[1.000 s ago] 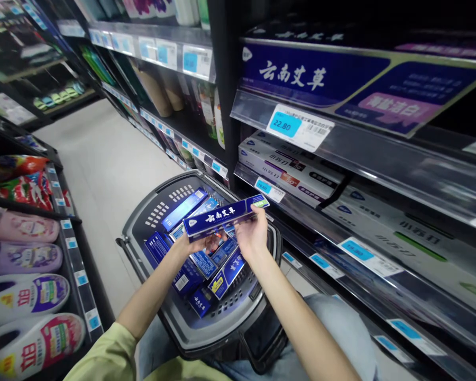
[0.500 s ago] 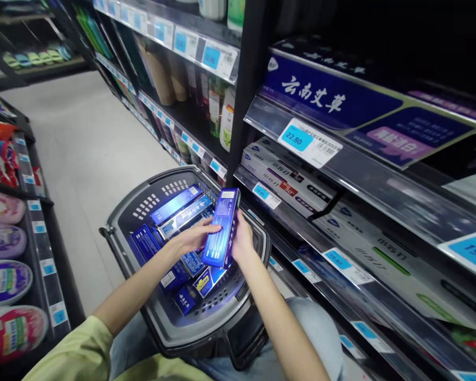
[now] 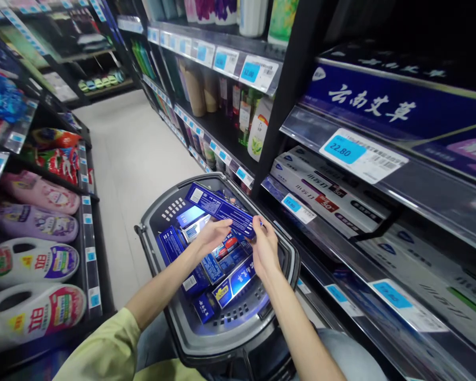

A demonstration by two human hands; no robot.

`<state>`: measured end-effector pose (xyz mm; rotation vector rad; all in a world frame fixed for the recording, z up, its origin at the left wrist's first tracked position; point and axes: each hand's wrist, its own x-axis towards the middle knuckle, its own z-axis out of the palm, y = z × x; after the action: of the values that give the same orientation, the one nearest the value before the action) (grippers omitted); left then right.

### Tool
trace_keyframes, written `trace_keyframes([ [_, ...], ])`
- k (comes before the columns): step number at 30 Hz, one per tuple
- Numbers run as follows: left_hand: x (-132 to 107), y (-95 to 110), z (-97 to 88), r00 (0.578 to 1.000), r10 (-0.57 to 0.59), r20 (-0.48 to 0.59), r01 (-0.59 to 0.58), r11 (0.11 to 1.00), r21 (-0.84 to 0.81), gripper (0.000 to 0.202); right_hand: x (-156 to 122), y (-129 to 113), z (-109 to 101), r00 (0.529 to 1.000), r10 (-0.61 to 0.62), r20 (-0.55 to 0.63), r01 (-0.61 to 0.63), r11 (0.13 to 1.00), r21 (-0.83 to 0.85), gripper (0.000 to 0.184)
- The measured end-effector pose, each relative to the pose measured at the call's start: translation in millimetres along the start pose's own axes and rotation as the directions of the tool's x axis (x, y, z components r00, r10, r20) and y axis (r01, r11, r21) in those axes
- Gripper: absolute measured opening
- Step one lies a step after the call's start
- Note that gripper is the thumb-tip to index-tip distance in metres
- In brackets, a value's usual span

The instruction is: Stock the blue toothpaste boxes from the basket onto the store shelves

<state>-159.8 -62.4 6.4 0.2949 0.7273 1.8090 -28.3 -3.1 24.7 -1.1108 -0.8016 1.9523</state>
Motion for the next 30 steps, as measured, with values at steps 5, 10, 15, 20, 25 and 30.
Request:
trace_keyframes([
  [5, -4.8, -1.0, 0.0, 0.988, -0.026, 0.151, 0.020, 0.999, 0.039, 0.090, 2.1, -6.4, -2.9, 0.997, -0.022, -0.075, 0.027, 0.997, 0.071, 0.046],
  [10, -5.5, -0.2, -4.1, 0.979, -0.052, 0.198, 0.032, 0.994, 0.103, 0.091, 6.3, -8.9, -5.9, 0.998, 0.009, -0.064, -0.002, 0.993, 0.118, 0.045],
  [15, -3.1, 4.4, -6.2, 0.986, -0.052, 0.156, 0.040, 0.996, 0.077, 0.086, 3.3, -7.9, -5.5, 0.997, 0.065, 0.035, -0.067, 0.996, 0.064, 0.035],
  [20, -1.3, 16.8, -5.0, 0.998, 0.007, -0.057, -0.007, 1.000, -0.003, 0.074, -16.2, -7.3, 4.1, 0.981, 0.089, 0.175, -0.063, 0.987, -0.150, 0.041],
  [25, -3.2, 26.8, 1.7, 0.986, 0.020, -0.163, -0.022, 1.000, -0.013, 0.071, -26.2, -4.0, 9.1, 0.966, 0.170, 0.196, -0.120, 0.963, -0.240, 0.060],
  [30, -8.4, 24.4, 7.2, 0.997, 0.032, -0.075, -0.034, 0.999, -0.015, 0.073, -18.3, -8.0, -1.4, 0.873, -0.400, 0.279, 0.488, 0.717, -0.497, 0.056],
])
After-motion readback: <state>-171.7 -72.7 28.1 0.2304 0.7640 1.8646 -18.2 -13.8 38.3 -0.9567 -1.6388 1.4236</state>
